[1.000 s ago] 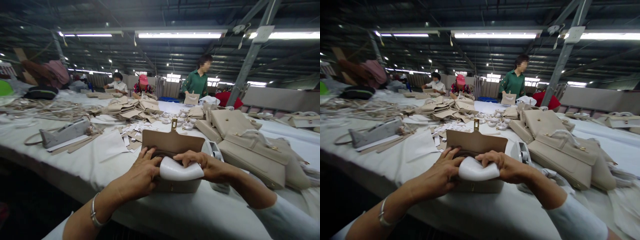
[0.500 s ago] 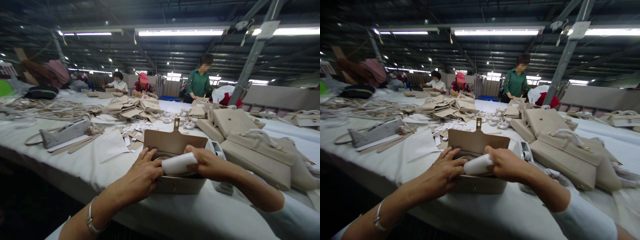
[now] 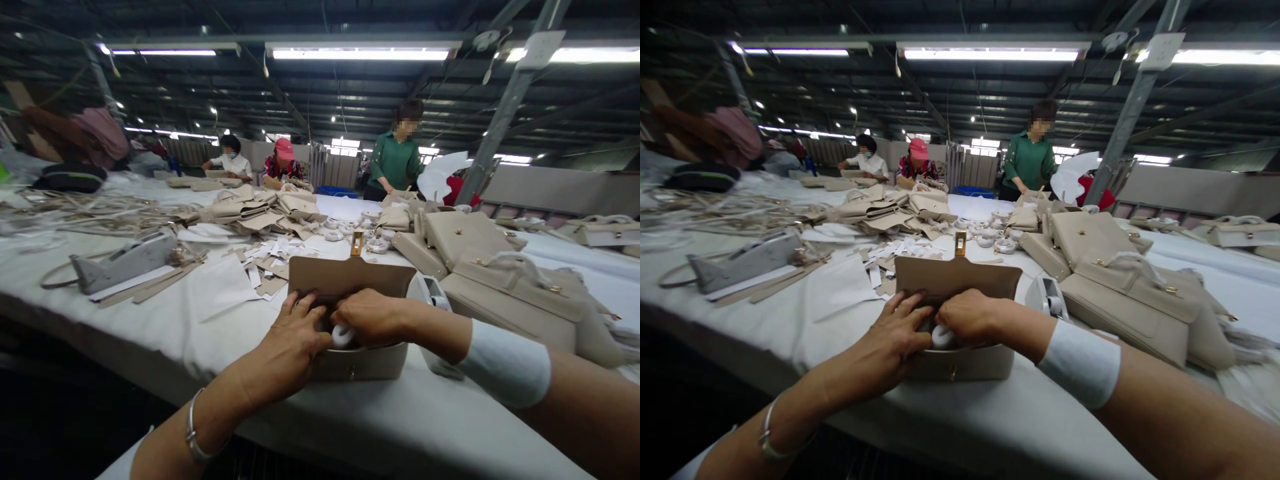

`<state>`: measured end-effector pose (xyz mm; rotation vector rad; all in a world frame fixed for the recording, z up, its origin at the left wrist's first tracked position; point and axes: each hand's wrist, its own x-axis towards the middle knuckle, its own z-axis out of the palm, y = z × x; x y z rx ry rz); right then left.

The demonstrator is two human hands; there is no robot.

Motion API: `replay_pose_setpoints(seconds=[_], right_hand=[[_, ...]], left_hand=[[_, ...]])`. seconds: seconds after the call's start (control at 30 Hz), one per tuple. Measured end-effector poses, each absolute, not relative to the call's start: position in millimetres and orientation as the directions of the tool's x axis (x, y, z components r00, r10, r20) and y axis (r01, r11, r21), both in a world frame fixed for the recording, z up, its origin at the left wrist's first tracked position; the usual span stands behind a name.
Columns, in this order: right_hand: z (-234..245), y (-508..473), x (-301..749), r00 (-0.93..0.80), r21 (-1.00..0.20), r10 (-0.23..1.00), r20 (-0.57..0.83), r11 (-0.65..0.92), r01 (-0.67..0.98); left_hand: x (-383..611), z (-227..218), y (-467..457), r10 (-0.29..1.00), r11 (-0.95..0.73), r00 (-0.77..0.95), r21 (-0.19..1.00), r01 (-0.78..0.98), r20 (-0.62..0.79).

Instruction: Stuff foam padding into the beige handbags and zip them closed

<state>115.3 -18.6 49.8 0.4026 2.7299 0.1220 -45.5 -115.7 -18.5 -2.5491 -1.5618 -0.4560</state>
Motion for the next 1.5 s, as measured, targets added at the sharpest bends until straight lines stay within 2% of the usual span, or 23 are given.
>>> replay_pose_setpoints(seconds=[0.1,0.27,0.37,0.43,0.5,0.57,0.63,0.73,0.97,1.03,1.17,1.23,1.37,1.43,1.5], right_hand=[[55.6,-19.0,118.6,-0.843,0.145,0.343,-0.413,0.939,0.311],[66.9,-21.4,98.0,-0.716,0.274,0.38,-0.585,0.924,0.267],[63.1,-18.7,88.0,-0.692,0.302,0.402,-0.599,0.914,0.27],[59.0,-14.8,93.7,-0.731,0.272,0.413,-0.543,0.91,0.312],[55.6,-12.0,109.1,-0.792,0.184,0.419,-0.444,0.908,0.378],[53.6,-13.4,128.8,-0.846,0.079,0.441,-0.301,0.895,0.438],[52.1,-19.7,146.0,-0.87,0.044,0.471,-0.148,0.881,0.47],[49.0,-32.5,158.8,-0.878,0.135,0.478,0.013,0.87,0.475],[44.4,-33.8,155.0,-0.9,0.305,0.401,0.171,0.847,0.435],[45.1,-31.5,155.9,-0.919,0.278,0.378,0.111,0.876,0.394],[54.5,-29.3,152.8,-0.93,0.15,0.339,-0.139,0.936,0.319],[64.4,-27.5,144.5,-0.895,0.152,0.344,-0.284,0.938,0.312],[77.7,-20.9,121.8,-0.768,0.237,0.381,-0.515,0.924,0.3],[73.3,-18.3,115.7,-0.767,0.239,0.383,-0.515,0.923,0.301],[64.0,-17.9,117.0,-0.811,0.208,0.407,-0.42,0.913,0.35]], left_hand=[[-45.3,-12.6,-116.5,0.854,-0.453,0.42,0.044,0.89,0.306],[-41.7,-1.0,-119.2,0.883,-0.391,0.384,-0.029,0.92,0.269],[-42.7,-5.8,-120.7,0.881,-0.36,0.358,-0.052,0.931,0.311],[-45.4,-11.7,-121.3,0.867,-0.37,0.361,-0.041,0.928,0.344],[-48.3,-16.8,-121.2,0.855,-0.391,0.369,-0.014,0.92,0.364],[-49.8,-19.7,-120.4,0.853,-0.397,0.361,0.018,0.918,0.376],[-49.9,-20.9,-118.9,0.852,-0.4,0.356,0.039,0.916,0.384],[-49.4,-21.3,-116.6,0.846,-0.418,0.369,0.048,0.907,0.384],[-53.6,-22.4,-115.7,0.848,-0.411,0.364,0.043,0.911,0.384],[-53.9,-22.8,-115.6,0.843,-0.419,0.367,0.054,0.906,0.393],[-52.4,-22.8,-113.6,0.822,-0.453,0.385,0.072,0.889,0.419],[-51.6,-22.2,-112.4,0.801,-0.494,0.423,0.068,0.867,0.423],[-52.4,-23.3,-111.7,0.759,-0.552,0.481,0.042,0.833,0.438],[-54.3,-26.0,-112.0,0.751,-0.551,0.475,0.04,0.833,0.46],[-56.3,-28.9,-112.4,0.748,-0.545,0.455,0.057,0.836,0.482]])
